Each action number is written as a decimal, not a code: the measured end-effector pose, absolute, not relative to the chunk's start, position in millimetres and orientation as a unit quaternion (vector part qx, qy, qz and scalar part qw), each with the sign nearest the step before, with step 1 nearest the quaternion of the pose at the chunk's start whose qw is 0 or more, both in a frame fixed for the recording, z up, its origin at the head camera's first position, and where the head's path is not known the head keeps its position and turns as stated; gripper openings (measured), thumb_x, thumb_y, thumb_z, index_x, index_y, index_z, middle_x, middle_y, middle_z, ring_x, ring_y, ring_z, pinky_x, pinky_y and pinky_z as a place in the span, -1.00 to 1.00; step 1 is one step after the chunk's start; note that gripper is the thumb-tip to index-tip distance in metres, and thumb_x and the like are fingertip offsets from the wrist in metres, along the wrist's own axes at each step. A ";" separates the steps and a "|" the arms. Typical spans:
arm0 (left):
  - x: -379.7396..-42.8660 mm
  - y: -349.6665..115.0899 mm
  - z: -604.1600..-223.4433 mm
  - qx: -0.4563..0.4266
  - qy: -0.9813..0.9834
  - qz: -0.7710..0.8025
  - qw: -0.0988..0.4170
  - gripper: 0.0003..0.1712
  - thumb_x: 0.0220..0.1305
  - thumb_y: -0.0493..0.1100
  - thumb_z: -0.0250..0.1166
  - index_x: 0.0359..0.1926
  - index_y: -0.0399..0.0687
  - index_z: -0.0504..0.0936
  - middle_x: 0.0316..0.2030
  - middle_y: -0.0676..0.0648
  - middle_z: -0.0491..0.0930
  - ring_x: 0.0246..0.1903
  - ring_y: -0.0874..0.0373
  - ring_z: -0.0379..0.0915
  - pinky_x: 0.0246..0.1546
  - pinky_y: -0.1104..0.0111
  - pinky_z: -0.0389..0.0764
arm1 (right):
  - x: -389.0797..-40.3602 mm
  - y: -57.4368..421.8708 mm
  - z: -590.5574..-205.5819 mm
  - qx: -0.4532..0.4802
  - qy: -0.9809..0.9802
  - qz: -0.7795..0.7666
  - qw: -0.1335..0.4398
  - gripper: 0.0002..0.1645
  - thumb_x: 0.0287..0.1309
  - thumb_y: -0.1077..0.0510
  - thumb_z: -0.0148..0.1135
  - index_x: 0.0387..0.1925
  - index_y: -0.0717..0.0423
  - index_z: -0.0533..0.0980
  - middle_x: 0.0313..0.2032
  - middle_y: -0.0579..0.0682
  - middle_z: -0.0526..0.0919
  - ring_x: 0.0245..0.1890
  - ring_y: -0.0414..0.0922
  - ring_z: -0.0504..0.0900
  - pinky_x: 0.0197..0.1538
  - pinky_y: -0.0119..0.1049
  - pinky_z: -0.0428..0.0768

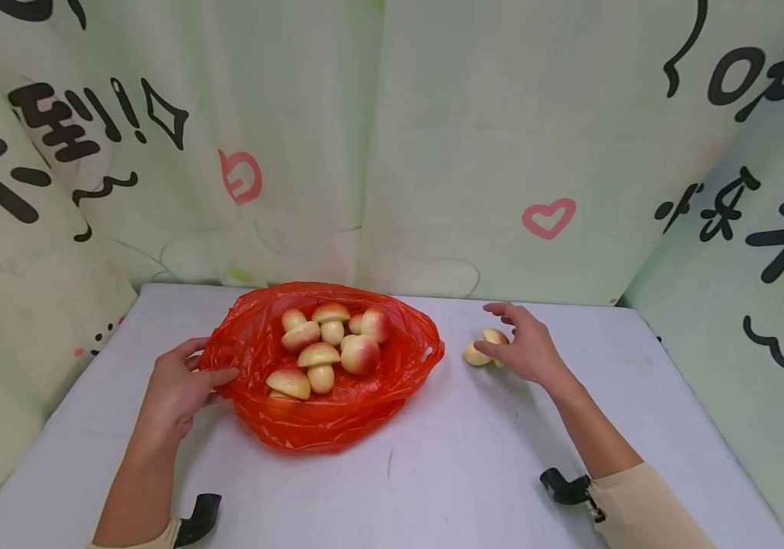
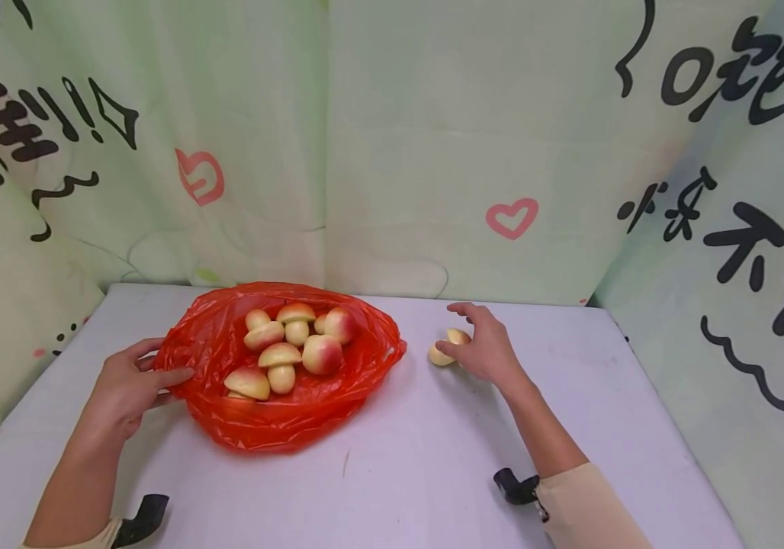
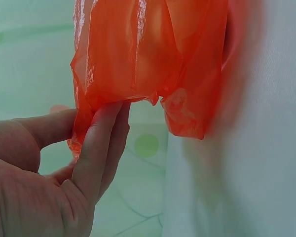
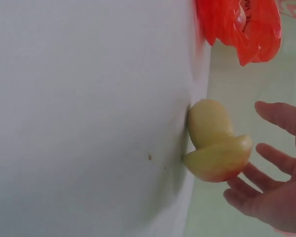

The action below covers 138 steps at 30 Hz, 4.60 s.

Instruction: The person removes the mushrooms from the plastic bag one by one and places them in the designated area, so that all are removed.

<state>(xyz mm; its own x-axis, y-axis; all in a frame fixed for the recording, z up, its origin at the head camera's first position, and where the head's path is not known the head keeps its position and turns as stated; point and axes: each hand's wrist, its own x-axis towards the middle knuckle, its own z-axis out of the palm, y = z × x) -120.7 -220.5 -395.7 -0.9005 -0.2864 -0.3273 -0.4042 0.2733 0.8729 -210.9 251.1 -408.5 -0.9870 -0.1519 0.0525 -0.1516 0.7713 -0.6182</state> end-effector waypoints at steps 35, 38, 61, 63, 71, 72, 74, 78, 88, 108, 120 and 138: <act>-119.2 -218.2 -394.0 -0.211 0.792 0.571 0.053 -0.12 0.42 -0.22 0.34 0.61 -0.20 0.12 0.35 -0.38 0.36 0.02 -0.06 0.57 -0.25 0.42 0.76 | -200.6 189.3 -378.2 -0.170 0.865 -0.463 -0.091 -0.38 0.19 0.26 0.48 0.28 0.10 0.52 0.23 0.08 0.59 0.21 0.09 0.60 0.25 0.10 0.65; -120.1 -218.0 -393.6 -0.209 0.791 0.572 0.054 -0.12 0.41 -0.22 0.34 0.61 -0.20 0.11 0.35 -0.38 0.35 0.02 -0.06 0.57 -0.24 0.41 0.77 | -199.6 182.9 -378.5 -0.180 0.856 -0.478 -0.084 -0.39 0.19 0.28 0.48 0.27 0.09 0.52 0.22 0.07 0.59 0.21 0.12 0.60 0.25 0.08 0.66; -118.7 -220.5 -397.0 -0.206 0.792 0.573 0.052 -0.12 0.41 -0.22 0.35 0.61 -0.21 0.12 0.35 -0.39 0.36 -0.03 -0.03 0.58 -0.22 0.37 0.78 | -191.8 124.4 -384.7 -0.230 0.823 -0.520 0.000 -0.43 0.20 0.31 0.46 0.24 0.11 0.54 0.17 0.21 0.62 0.15 0.22 0.63 0.22 0.14 0.67; -118.2 -220.7 -397.4 -0.207 0.792 0.572 0.052 -0.12 0.41 -0.22 0.35 0.61 -0.21 0.12 0.34 -0.40 0.36 -0.04 -0.03 0.59 -0.20 0.34 0.78 | -191.7 121.0 -386.6 -0.235 0.823 -0.518 0.006 -0.44 0.20 0.31 0.45 0.24 0.12 0.54 0.18 0.22 0.61 0.15 0.23 0.64 0.23 0.13 0.66; -117.9 -222.3 -399.4 -0.207 0.791 0.573 0.052 -0.11 0.41 -0.22 0.36 0.61 -0.20 0.11 0.35 -0.40 0.35 -0.04 -0.02 0.60 -0.22 0.36 0.78 | -190.7 106.3 -390.4 -0.250 0.827 -0.503 0.020 -0.45 0.17 0.34 0.47 0.21 0.18 0.55 0.18 0.18 0.62 0.18 0.18 0.64 0.24 0.16 0.65; -118.0 -222.4 -399.6 -0.207 0.791 0.573 0.051 -0.11 0.41 -0.22 0.36 0.61 -0.20 0.12 0.35 -0.40 0.35 -0.04 -0.02 0.60 -0.24 0.37 0.77 | -190.4 104.5 -390.4 -0.251 0.827 -0.502 0.022 -0.45 0.17 0.34 0.47 0.21 0.17 0.55 0.18 0.17 0.63 0.18 0.17 0.64 0.24 0.16 0.65; -118.1 -222.5 -399.7 -0.207 0.792 0.572 0.050 -0.11 0.40 -0.22 0.36 0.61 -0.20 0.12 0.35 -0.39 0.35 -0.04 -0.02 0.60 -0.24 0.37 0.77 | -189.9 101.0 -390.5 -0.254 0.828 -0.499 0.026 -0.45 0.16 0.33 0.48 0.20 0.15 0.56 0.18 0.17 0.64 0.17 0.15 0.66 0.24 0.15 0.65; -118.2 -221.6 -399.7 -0.211 0.793 0.570 0.048 -0.11 0.40 -0.22 0.37 0.61 -0.18 0.14 0.35 -0.39 0.36 -0.04 -0.04 0.60 -0.24 0.37 0.77 | -189.4 93.6 -391.2 -0.262 0.827 -0.496 0.037 -0.43 0.15 0.32 0.50 0.20 0.10 0.57 0.17 0.12 0.63 0.16 0.14 0.66 0.23 0.11 0.67; -119.1 -220.5 -398.5 -0.208 0.791 0.573 0.046 -0.14 0.41 -0.24 0.35 0.60 -0.19 0.15 0.34 -0.39 0.37 -0.04 -0.04 0.61 -0.26 0.41 0.76 | -190.3 74.1 -397.0 -0.295 0.823 -0.479 0.071 -0.41 0.17 0.29 0.49 0.24 0.10 0.53 0.23 0.14 0.58 0.24 0.15 0.61 0.24 0.01 0.68; -121.8 -221.9 -396.1 -0.205 0.792 0.573 0.047 -0.12 0.40 -0.23 0.37 0.60 -0.19 0.15 0.35 -0.39 0.36 -0.03 -0.02 0.60 -0.27 0.40 0.77 | -191.7 42.5 -404.4 -0.334 0.849 -0.399 0.090 -0.38 0.15 0.29 0.50 0.26 0.13 0.53 0.25 0.07 0.57 0.27 0.04 0.53 0.19 -0.01 0.70; -120.6 -223.4 -394.5 -0.200 0.791 0.576 0.042 -0.13 0.39 -0.23 0.37 0.59 -0.20 0.16 0.33 -0.39 0.36 -0.01 -0.05 0.59 -0.27 0.40 0.77 | -192.3 31.8 -405.2 -0.350 0.878 -0.312 0.093 -0.32 0.16 0.22 0.52 0.32 -0.06 0.53 0.26 -0.06 0.57 0.30 -0.09 0.47 0.19 -0.24 0.67; -121.2 -223.0 -394.4 -0.200 0.791 0.576 0.042 -0.12 0.39 -0.23 0.38 0.60 -0.17 0.16 0.34 -0.38 0.36 0.00 -0.05 0.60 -0.25 0.37 0.78 | -187.0 20.0 -413.3 -0.383 0.899 -0.202 0.064 -0.19 0.19 0.30 0.39 0.47 -0.06 0.40 0.37 0.02 0.41 0.31 -0.03 0.44 0.21 -0.27 0.66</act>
<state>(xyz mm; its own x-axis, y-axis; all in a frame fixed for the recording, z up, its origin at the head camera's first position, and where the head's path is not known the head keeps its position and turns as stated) -121.2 -223.0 -394.4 -0.9166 -0.2684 -0.2965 -0.3645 0.2559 0.8953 -187.0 20.0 -413.3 -0.6980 -0.7150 0.0402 -0.6634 0.6244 -0.4123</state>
